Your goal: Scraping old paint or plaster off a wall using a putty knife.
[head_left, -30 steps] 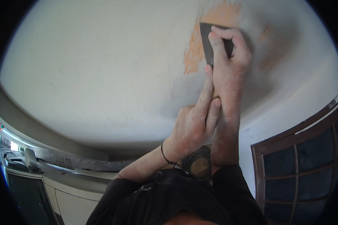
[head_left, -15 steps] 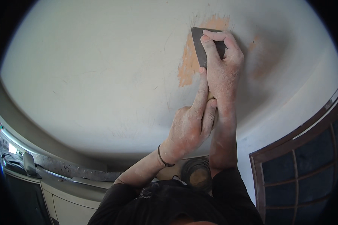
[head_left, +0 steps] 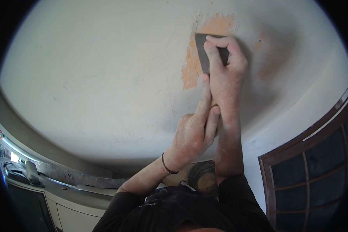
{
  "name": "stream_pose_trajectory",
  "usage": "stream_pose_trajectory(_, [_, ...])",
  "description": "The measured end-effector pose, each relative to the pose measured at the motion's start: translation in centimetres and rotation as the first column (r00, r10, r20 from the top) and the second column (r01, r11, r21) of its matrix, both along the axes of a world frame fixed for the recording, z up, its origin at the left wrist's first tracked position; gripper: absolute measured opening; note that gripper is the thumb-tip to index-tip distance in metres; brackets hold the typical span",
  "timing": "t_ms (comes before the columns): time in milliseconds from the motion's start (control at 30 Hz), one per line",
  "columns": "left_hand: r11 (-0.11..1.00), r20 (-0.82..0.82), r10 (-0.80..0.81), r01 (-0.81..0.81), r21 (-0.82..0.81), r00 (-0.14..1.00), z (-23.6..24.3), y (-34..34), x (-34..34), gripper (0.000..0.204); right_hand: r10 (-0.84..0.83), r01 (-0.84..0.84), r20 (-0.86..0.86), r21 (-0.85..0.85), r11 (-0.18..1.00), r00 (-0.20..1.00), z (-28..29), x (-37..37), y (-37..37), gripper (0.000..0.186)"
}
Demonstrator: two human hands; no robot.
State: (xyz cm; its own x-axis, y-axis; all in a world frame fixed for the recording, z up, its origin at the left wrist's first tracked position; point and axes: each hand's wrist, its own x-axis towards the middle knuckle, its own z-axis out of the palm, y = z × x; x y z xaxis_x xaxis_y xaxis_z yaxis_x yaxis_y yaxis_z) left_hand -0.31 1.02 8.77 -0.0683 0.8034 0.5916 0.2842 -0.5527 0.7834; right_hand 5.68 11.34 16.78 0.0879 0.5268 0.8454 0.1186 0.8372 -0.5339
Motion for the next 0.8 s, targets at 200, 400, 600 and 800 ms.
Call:
stream_pose_trajectory(200, [0.983, -0.082, 0.091, -0.076, 0.165, 0.992, 0.8, 0.3, 0.0, 0.062, -0.051, 0.043, 0.051, 0.141, 0.989, 0.997, 1.5, 0.3, 0.2, 0.006])
stream_pose_trajectory(400, [0.996, -0.127, 0.076, -0.068, 0.062, 0.989, 2.3, 0.3, -0.5, 0.062, -0.022, 0.018, 0.040, 0.100, 0.995, 0.999, 1.8, 0.3, 0.3, 0.007])
stream_pose_trajectory(600, [0.998, 0.004, 0.017, -0.017, 0.058, 1.000, 0.8, -0.5, 0.0, 0.062, 0.039, -0.038, 0.006, -0.087, 0.995, 0.999, 0.2, -0.3, -1.3, 0.009])
stream_pose_trajectory(800, [0.995, -0.053, 0.044, -0.039, 0.093, 0.998, 1.7, -0.4, 0.1, 0.062, -0.006, 0.003, 0.028, 0.117, 0.993, 1.000, 2.0, 0.3, -0.4, 0.007])
